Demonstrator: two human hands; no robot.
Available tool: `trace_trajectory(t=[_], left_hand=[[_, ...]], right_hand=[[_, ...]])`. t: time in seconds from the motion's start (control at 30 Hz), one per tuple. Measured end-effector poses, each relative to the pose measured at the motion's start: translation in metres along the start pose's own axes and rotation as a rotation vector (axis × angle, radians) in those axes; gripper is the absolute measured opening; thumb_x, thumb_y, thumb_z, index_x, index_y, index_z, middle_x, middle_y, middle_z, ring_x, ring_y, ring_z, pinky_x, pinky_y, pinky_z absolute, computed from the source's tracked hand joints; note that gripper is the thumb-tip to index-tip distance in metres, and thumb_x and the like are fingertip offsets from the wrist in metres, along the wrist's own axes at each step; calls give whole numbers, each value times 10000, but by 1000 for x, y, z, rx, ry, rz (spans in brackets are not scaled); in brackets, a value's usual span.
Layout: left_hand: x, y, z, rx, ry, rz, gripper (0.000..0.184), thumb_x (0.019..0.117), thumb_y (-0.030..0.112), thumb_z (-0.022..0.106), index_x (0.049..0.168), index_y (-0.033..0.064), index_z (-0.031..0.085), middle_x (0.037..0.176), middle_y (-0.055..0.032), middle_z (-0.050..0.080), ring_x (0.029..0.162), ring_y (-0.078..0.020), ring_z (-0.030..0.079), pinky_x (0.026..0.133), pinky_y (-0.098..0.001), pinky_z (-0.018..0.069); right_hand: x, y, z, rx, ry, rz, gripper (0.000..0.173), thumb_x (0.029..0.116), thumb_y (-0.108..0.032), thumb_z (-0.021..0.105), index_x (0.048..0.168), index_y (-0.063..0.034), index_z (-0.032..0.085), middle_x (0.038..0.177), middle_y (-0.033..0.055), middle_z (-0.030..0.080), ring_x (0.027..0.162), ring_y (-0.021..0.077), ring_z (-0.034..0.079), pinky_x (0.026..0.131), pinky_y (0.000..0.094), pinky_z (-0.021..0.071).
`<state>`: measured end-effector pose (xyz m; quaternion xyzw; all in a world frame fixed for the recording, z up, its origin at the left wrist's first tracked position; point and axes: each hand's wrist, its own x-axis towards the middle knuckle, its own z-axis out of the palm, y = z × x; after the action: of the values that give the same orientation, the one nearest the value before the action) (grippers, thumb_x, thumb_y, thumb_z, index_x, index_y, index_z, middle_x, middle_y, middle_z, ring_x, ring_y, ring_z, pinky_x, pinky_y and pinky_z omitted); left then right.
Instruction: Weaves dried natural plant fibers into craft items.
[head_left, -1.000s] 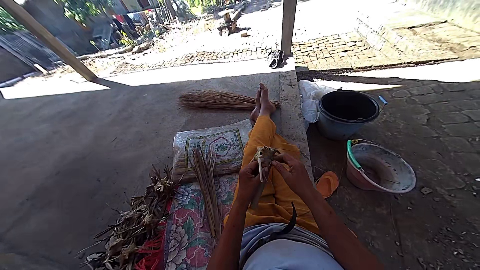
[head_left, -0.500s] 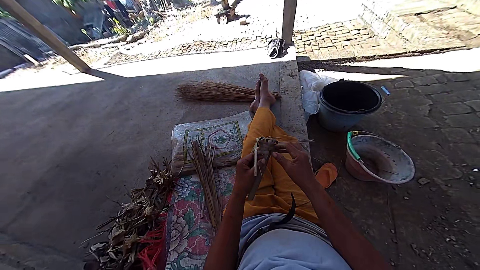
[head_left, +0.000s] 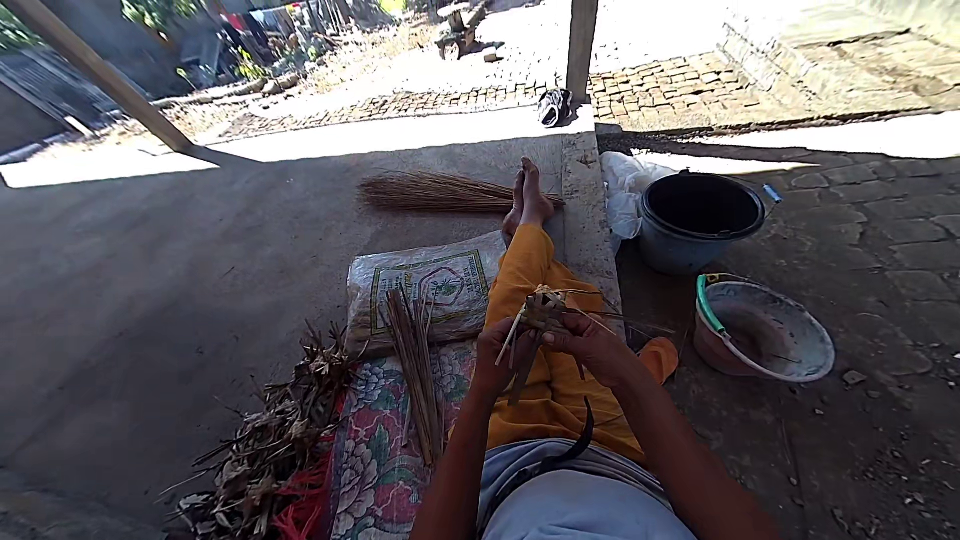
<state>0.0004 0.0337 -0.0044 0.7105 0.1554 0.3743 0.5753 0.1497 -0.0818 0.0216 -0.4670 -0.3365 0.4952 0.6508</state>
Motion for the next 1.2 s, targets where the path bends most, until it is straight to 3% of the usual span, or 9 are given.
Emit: trace_trajectory(t=[0.17, 0.27, 0.33, 0.43, 0.57, 0.7, 0.83, 0.97, 1.2], left_hand=[[-1, 4, -2, 77, -88, 12, 86, 883, 18, 704, 952, -31, 718, 846, 11, 717, 772, 7, 657, 755, -187, 563], [-3, -1, 0, 215, -110, 54, 121, 858, 58, 722, 932, -38, 726, 834, -10, 720, 783, 12, 655, 773, -187, 549], [-4, -5, -1, 386, -120, 56, 146, 855, 135, 722, 898, -2, 750, 840, -45, 728, 787, -59, 678, 765, -274, 563], [-2, 4, -4, 740, -239, -186, 226, 868, 236, 708, 954, 33, 760, 951, -119, 721, 918, -263, 686, 849, -501, 515], [1, -15, -26, 967, -306, -709, 290, 946, 300, 663, 1160, 120, 736, 1239, -168, 660, 1175, -360, 606, 1013, -607, 418], [-5, -10, -48, 502, -43, -367, 320, 966, 267, 678, 1184, 35, 710, 1137, -135, 688, 937, -204, 673, 855, -402, 557], [3, 24, -30, 240, -76, -57, 208, 959, 142, 649, 1100, 1, 708, 1085, -69, 688, 960, -89, 662, 853, -267, 562], [1, 23, -15, 206, -157, -86, 249, 952, 197, 692, 1103, -1, 707, 998, -15, 710, 883, -32, 657, 813, -227, 554], [-2, 18, -20, 39, -232, -153, 88, 948, 106, 689, 930, 24, 714, 780, 70, 693, 696, 12, 634, 690, -182, 538]], right_hand=[[1, -2, -3, -280, 93, -96, 233, 943, -129, 706, 1134, 1, 681, 960, -8, 730, 871, 25, 681, 860, 216, 565], [1, -1, -3, -296, 132, -156, 48, 921, -40, 707, 959, -20, 729, 856, -34, 741, 800, 3, 681, 813, 201, 567], [-2, -2, 1, -359, 118, -218, 59, 926, -48, 710, 955, -13, 747, 901, -20, 747, 844, -13, 679, 834, 185, 564], [-10, -9, 9, -448, 165, -447, 110, 935, -98, 693, 935, -12, 761, 958, -12, 737, 907, -30, 661, 872, 173, 550], [-30, -43, 6, -308, 304, -639, 70, 938, -95, 690, 959, -76, 754, 919, -72, 751, 869, -7, 691, 854, 205, 580], [-27, -48, -7, -278, 407, -541, 82, 965, -105, 665, 955, -95, 746, 864, -56, 726, 821, 26, 673, 834, 227, 569], [-13, -20, -4, -235, 292, -271, 170, 1022, -99, 567, 999, -45, 726, 887, -11, 719, 852, 70, 677, 868, 277, 567], [-7, -8, 2, -295, 149, -150, 154, 1016, -96, 592, 990, -25, 726, 874, -14, 717, 844, 45, 667, 856, 242, 552], [-2, -5, -12, -549, -62, -123, 182, 1015, -160, 608, 943, -33, 717, 795, -82, 662, 742, -65, 588, 741, 140, 490]])
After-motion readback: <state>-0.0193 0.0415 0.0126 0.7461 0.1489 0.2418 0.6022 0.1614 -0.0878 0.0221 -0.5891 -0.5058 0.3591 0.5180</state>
